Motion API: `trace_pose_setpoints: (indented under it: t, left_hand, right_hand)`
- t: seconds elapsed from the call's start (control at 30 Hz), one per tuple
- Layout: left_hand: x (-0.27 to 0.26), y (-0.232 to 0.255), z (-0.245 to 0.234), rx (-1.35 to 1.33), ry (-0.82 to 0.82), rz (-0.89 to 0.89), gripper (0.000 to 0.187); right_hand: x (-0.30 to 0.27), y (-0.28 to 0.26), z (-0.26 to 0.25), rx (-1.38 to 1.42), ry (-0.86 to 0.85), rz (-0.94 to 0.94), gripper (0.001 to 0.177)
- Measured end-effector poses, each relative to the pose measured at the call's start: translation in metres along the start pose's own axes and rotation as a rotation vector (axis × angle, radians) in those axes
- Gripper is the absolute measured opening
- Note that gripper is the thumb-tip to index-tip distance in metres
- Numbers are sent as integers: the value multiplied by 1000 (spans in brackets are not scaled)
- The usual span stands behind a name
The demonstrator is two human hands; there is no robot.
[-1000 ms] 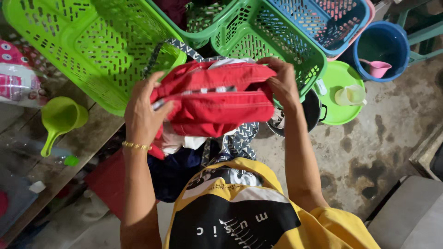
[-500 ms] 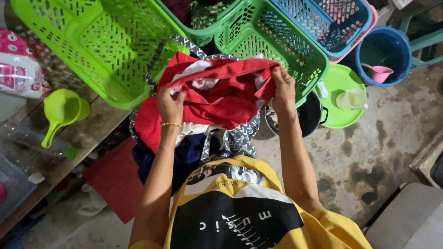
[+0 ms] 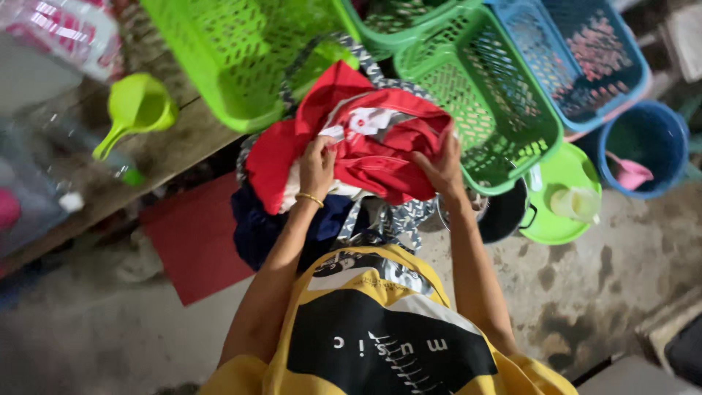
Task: The person sorts various clothing items into different colored plastic baskets and a black bucket in a laundry shop.
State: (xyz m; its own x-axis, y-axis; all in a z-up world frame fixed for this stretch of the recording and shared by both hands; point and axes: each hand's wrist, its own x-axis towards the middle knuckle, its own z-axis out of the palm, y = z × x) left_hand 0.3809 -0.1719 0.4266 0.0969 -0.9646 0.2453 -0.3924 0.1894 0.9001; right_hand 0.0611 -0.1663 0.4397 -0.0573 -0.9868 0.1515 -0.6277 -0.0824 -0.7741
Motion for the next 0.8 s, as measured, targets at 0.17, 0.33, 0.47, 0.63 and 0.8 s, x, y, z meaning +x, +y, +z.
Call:
trace_pose_setpoints:
  t: [0.17, 0.33, 0.47, 0.63, 0.8]
  left_hand:
    - [-33, 2, -40, 211, 223, -15, 15]
    - [-41, 19, -75, 274, 288, -73, 26]
    - [-19, 20, -98, 372, 444, -28, 28]
    - [-9, -43, -118, 715, 483, -156, 66]
    - [-33, -129, -44, 503, 148, -290, 107]
  right_hand:
    - [-15, -35, 10, 348, 130, 37, 114]
    - [-52, -98, 23, -388, 52, -178, 103]
    - [-85, -113, 25, -413, -50, -195, 92]
    - [-126, -106, 26, -462, -51, -246, 89]
    - [-124, -111, 32, -385, -428, -162, 110]
